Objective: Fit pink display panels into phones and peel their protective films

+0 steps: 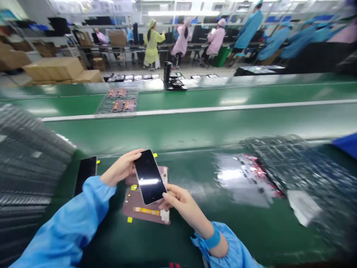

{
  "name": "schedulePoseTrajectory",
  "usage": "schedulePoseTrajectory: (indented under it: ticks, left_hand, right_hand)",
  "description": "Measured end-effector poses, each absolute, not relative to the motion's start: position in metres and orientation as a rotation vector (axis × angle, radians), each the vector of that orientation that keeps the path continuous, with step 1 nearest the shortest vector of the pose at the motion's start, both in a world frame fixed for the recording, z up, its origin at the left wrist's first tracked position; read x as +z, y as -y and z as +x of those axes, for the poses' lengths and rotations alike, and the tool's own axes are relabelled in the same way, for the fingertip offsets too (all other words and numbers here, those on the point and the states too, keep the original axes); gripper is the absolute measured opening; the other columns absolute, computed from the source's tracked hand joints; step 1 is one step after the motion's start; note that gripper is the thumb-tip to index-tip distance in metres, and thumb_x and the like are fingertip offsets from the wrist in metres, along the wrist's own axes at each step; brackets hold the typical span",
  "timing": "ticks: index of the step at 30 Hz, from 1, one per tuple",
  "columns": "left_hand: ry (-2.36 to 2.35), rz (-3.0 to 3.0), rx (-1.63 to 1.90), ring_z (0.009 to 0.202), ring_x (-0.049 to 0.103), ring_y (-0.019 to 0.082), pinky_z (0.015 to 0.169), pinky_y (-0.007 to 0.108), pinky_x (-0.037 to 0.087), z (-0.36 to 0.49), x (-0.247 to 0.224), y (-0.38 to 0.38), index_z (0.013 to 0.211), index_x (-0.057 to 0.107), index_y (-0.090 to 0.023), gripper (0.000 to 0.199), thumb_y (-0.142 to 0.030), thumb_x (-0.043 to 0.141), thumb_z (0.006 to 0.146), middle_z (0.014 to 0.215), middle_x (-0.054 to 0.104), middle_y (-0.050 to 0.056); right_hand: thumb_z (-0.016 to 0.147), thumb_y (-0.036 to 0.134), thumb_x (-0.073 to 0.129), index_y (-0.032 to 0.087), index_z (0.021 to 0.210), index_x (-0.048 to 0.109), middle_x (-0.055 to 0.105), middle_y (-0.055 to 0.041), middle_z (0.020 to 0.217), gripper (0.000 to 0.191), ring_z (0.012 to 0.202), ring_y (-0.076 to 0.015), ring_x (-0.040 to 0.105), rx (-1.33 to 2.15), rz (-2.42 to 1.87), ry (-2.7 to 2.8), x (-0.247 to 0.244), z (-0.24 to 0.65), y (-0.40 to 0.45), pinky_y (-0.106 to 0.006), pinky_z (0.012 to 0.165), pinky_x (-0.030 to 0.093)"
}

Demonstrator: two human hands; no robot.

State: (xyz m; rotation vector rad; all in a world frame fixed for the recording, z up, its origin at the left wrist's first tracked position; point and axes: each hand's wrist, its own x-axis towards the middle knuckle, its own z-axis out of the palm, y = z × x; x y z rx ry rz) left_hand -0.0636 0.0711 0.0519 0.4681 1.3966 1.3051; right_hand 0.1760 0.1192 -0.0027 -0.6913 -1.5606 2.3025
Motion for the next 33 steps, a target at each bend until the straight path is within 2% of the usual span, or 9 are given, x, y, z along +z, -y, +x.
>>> schedulePoseTrajectory:
  ticks: [3, 7, 11, 17, 20, 21, 23, 27, 33]
  left_hand:
    - [-1.541, 0.455, 1.378, 0.068, 0.068, 0.013, 0.058, 0.021, 0.053, -0.097, 0.047, -0.096, 0.112, 0.068, -0.011, 0.027, -0.019, 0.065, 0.087, 0.093, 0.073, 0.01]
    - [-1.851, 0.455, 1.536, 0.09, 0.067, 0.017, 0.077, 0.035, 0.058, -0.141, 0.039, -0.114, 0.119, 0.06, -0.014, 0.03, -0.031, 0.058, 0.095, 0.11, 0.067, 0.008]
    - [-2.236, 0.526, 1.516, 0.112, 0.061, 0.024, 0.094, 0.047, 0.052, -0.172, 0.037, -0.102, 0.127, 0.056, -0.016, 0.038, -0.035, 0.059, 0.094, 0.13, 0.058, 0.011]
    - [-2.746, 0.774, 1.092, 0.144, 0.027, 0.038, 0.116, 0.06, 0.023, -0.163, 0.038, -0.023, 0.136, 0.054, -0.02, 0.058, -0.037, 0.07, 0.083, 0.156, 0.036, 0.014]
    - [-2.946, 0.734, 0.824, 0.144, 0.003, 0.055, 0.108, 0.077, 0.011, -0.135, 0.026, 0.023, 0.143, 0.049, -0.022, 0.076, -0.047, 0.074, 0.076, 0.164, 0.017, 0.015]
    - [-2.996, 0.699, 0.747, 0.142, 0.003, 0.059, 0.104, 0.081, 0.011, -0.126, 0.021, 0.036, 0.144, 0.048, -0.022, 0.077, -0.049, 0.072, 0.076, 0.165, 0.014, 0.015]
    - [-3.061, 0.638, 0.629, 0.139, 0.016, 0.06, 0.099, 0.081, 0.021, -0.113, 0.009, 0.057, 0.145, 0.046, -0.02, 0.072, -0.049, 0.065, 0.081, 0.163, 0.017, 0.019]
    - [-3.149, 0.669, 0.55, 0.124, 0.048, 0.043, 0.101, 0.062, 0.041, -0.105, -0.001, 0.075, 0.146, 0.043, -0.016, 0.057, -0.032, 0.046, 0.091, 0.146, 0.039, 0.022]
    - [-3.084, 0.931, 0.707, 0.106, 0.063, 0.027, 0.091, 0.042, 0.055, -0.078, 0.025, 0.064, 0.139, 0.046, -0.018, 0.059, -0.033, 0.058, 0.084, 0.133, 0.042, 0.014]
  right_hand:
    - [0.078, 0.059, 0.071, 0.017, 0.129, 0.057, 0.077, -0.0102, 0.092, 0.068, 0.067, -0.0177, 0.071, 2.225, -0.828, 1.502, -0.013, 0.176, -0.117, -0.03, 0.061, 0.053]
    - [0.079, 0.059, 0.071, 0.017, 0.124, 0.059, 0.076, -0.0093, 0.089, 0.063, 0.066, -0.0172, 0.068, 2.208, -0.84, 1.478, -0.023, 0.178, -0.117, -0.031, 0.062, 0.053]
    - [0.077, 0.056, 0.075, 0.019, 0.118, 0.063, 0.075, -0.0088, 0.087, 0.057, 0.065, -0.0183, 0.068, 2.247, -0.829, 1.499, -0.03, 0.182, -0.115, -0.031, 0.06, 0.053]
    - [0.074, 0.058, 0.075, 0.02, 0.115, 0.066, 0.076, -0.0095, 0.086, 0.056, 0.064, -0.0204, 0.067, 2.186, -0.858, 1.551, -0.03, 0.187, -0.111, -0.033, 0.059, 0.055]
    - [0.077, 0.059, 0.073, 0.021, 0.114, 0.066, 0.075, -0.0086, 0.086, 0.054, 0.064, -0.0203, 0.066, 2.128, -0.84, 1.592, -0.025, 0.187, -0.104, -0.033, 0.059, 0.055]
    - [0.077, 0.06, 0.072, 0.021, 0.113, 0.066, 0.075, -0.0083, 0.084, 0.053, 0.063, -0.0202, 0.066, 2.096, -0.844, 1.593, -0.024, 0.187, -0.101, -0.033, 0.059, 0.055]
    - [0.077, 0.062, 0.071, 0.021, 0.111, 0.067, 0.075, -0.0081, 0.082, 0.053, 0.061, -0.0199, 0.065, 2.043, -0.854, 1.596, -0.026, 0.185, -0.097, -0.032, 0.057, 0.054]
    - [0.076, 0.063, 0.071, 0.02, 0.109, 0.069, 0.075, -0.0096, 0.084, 0.055, 0.063, -0.0209, 0.067, 2.079, -0.834, 1.651, -0.033, 0.184, -0.101, -0.033, 0.058, 0.055]
    - [0.077, 0.06, 0.072, 0.018, 0.101, 0.073, 0.076, -0.0112, 0.087, 0.048, 0.068, -0.0214, 0.068, 2.119, -0.783, 1.712, -0.021, 0.183, -0.113, -0.035, 0.066, 0.058]
